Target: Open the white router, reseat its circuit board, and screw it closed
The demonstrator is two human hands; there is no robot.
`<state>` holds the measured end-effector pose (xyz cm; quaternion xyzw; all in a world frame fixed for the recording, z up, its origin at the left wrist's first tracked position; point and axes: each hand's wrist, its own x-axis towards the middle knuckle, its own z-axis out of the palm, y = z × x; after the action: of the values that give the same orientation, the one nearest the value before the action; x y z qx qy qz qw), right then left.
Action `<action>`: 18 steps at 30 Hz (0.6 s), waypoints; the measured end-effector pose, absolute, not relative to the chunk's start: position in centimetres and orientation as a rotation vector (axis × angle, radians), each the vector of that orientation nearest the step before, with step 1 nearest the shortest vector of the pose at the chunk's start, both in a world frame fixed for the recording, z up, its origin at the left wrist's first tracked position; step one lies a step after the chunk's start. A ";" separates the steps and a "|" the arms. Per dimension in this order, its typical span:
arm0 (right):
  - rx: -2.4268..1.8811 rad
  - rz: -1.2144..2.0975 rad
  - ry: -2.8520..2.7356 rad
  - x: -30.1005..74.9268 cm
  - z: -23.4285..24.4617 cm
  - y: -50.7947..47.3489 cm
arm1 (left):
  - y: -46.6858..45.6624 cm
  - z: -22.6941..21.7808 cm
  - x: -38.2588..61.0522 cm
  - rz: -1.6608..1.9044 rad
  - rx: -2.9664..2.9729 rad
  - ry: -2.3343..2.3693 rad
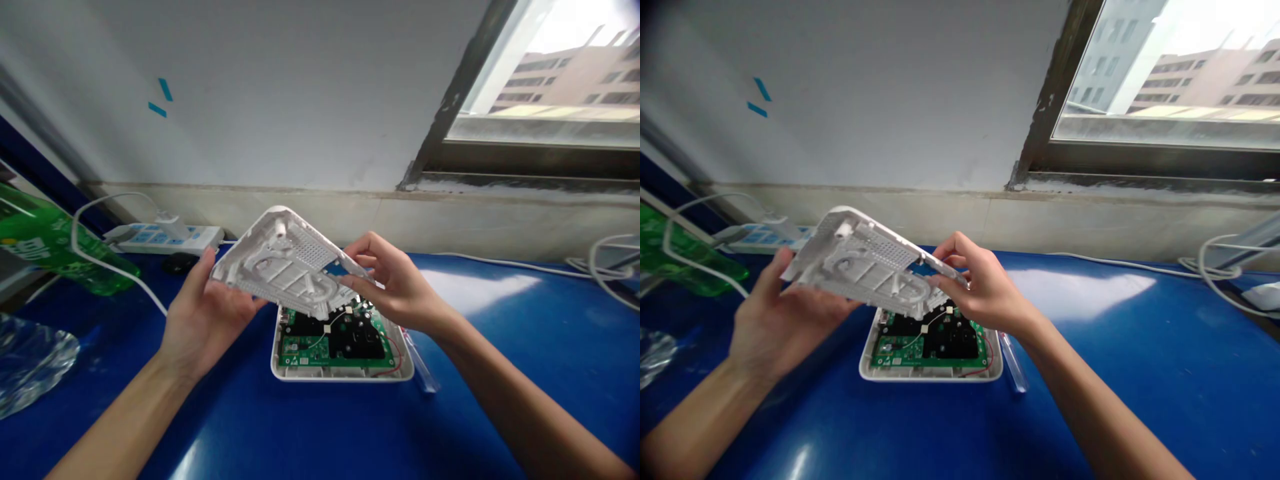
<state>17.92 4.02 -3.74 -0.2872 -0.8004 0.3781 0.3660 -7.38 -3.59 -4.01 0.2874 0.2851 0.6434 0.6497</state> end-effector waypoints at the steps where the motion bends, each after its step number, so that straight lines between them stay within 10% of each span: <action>1: -0.726 0.988 -2.061 17.9 -3.7 3.9 | -3.5 -4.0 -7.3 1.452 0.660 0.624; 11: -0.534 0.163 -2.321 18.1 -3.5 3.9 | -3.4 -4.1 -8.0 1.336 0.574 0.794; 18: -0.683 0.266 -2.651 18.8 -2.3 3.5 | -3.3 -4.3 -7.3 1.312 0.514 0.955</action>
<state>18.76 3.49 -2.29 -0.2435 -0.9455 0.0949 0.1944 -7.33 -3.31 -4.30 0.2271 0.4221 0.5796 0.6590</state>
